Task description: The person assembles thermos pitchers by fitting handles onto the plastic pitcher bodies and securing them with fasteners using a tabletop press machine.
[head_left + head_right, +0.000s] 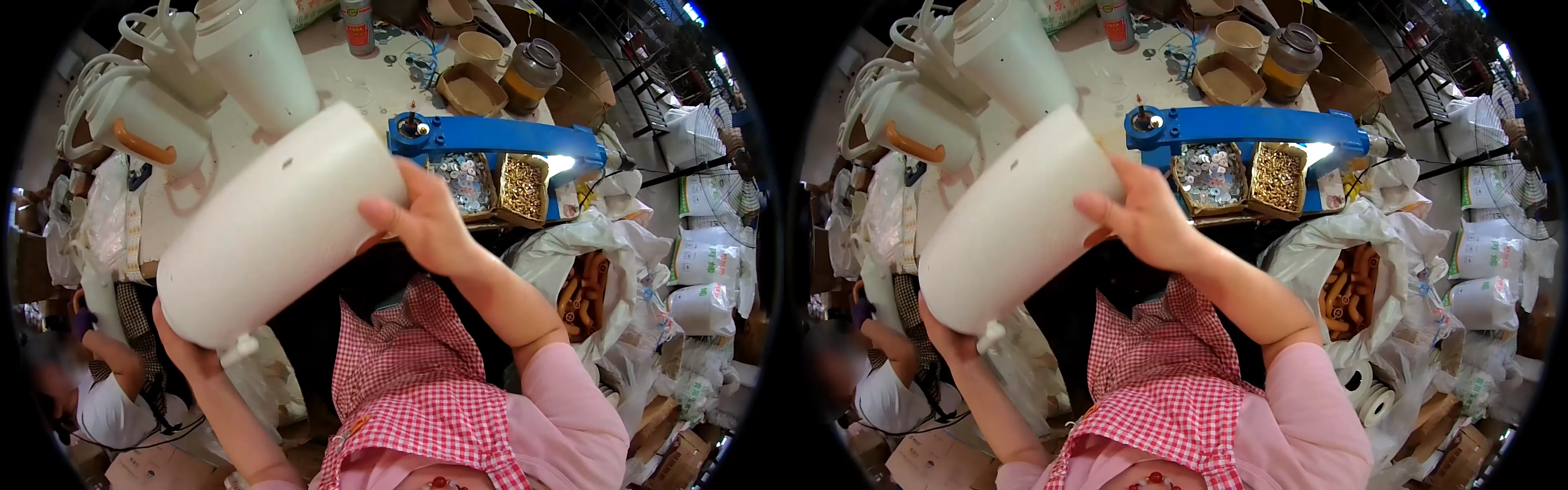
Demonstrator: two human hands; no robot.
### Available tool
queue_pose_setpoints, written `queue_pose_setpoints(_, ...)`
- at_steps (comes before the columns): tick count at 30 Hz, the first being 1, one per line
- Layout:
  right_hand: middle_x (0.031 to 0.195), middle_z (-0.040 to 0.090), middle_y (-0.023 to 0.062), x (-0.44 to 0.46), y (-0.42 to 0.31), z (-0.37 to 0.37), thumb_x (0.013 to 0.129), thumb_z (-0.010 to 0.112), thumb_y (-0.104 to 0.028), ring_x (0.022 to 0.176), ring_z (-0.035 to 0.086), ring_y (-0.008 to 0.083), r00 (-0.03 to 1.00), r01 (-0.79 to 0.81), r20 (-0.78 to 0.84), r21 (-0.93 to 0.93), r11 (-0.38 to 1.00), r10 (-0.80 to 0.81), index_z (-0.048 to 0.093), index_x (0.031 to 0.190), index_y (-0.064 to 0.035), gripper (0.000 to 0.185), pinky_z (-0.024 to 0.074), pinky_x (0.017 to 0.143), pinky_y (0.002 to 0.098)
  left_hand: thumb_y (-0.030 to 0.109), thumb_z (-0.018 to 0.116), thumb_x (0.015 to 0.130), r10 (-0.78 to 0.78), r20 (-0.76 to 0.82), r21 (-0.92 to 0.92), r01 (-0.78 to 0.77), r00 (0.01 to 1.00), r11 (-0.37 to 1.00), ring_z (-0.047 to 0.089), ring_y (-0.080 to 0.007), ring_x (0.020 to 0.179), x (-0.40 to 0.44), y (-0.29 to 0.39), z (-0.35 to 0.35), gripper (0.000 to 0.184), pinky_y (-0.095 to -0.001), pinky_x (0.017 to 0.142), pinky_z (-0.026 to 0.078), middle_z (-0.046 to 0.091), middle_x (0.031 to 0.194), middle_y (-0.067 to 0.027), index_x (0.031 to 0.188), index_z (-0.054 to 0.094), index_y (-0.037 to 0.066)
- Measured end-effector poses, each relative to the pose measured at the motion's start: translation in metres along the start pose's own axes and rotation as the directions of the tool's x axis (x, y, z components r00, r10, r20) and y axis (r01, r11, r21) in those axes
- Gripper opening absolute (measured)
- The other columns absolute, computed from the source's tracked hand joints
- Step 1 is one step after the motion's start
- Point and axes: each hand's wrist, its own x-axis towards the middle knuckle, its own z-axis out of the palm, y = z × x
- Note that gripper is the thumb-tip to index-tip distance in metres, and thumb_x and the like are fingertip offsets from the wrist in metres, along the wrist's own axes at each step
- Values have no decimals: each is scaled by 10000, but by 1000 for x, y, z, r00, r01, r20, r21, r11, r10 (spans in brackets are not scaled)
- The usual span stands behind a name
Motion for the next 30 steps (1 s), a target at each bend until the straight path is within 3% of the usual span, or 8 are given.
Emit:
queue_pose_setpoints(1,1053,688,98,8,2,-4,972,657,-204,884,677,141,992,123,-42,28,992,-122,540,1284,42,414,618,625,292,320,454,1035,36,33,10,-36,999,999,624,-228,1128,10,6,14,402,-386,924,540,631,1242,-90,1320,536,47)
queue_pose_setpoints(4,1061,691,72,16,-4,-35,957,674,-181,883,662,131,949,254,-163,-106,961,-269,570,1263,41,393,572,770,283,285,506,1022,56,102,6,-56,993,998,619,-204,1111,39,12,64,365,-375,941,521,634,1205,-88,1285,547,35)
queue_pose_setpoints(8,1065,696,68,2,-11,-102,934,697,-222,919,657,129,895,229,-341,-200,953,-287,595,1248,33,417,533,827,279,313,497,1022,103,211,103,-126,972,987,603,-149,1039,48,-6,158,346,-330,939,480,629,1126,-47,1195,595,30)
queue_pose_setpoints(9,1069,696,72,-5,-17,-116,918,716,-216,930,657,136,886,192,-392,-176,965,-248,602,1238,34,422,527,839,284,330,482,1030,122,316,95,-159,941,983,594,-139,1003,59,-23,167,357,-327,928,479,620,1089,-41,1180,593,25)
queue_pose_setpoints(10,1073,697,76,-13,-22,-130,901,736,-210,941,657,143,873,156,-441,-151,976,-208,608,1227,35,427,521,851,289,303,476,1035,188,283,145,-236,940,961,585,-137,990,49,-30,193,328,-321,920,480,612,1058,-42,1168,590,25)
queue_pose_setpoints(12,1089,694,88,-24,-16,-164,864,778,-203,964,658,159,787,232,-509,-281,931,-349,612,1201,46,450,514,884,306,259,469,1037,257,357,126,-319,898,939,583,-146,992,35,-48,223,287,-318,904,481,610,1067,-57,1154,595,29)
queue_pose_setpoints(21,1117,688,68,-66,-12,-220,810,852,-300,1012,652,158,749,240,-546,-303,922,-374,614,1190,23,552,501,929,309,246,481,1041,220,408,38,-257,886,966,568,-126,954,17,-94,260,278,-282,859,468,627,1047,-61,1153,602,22)
queue_pose_setpoints(30,1145,678,72,-63,-8,-222,830,837,-262,1036,646,159,745,281,-548,-260,924,-381,602,1199,23,522,501,938,305,249,480,1044,175,410,39,-209,895,977,586,-120,939,15,-84,267,284,-283,836,486,638,1037,-64,1165,599,21)
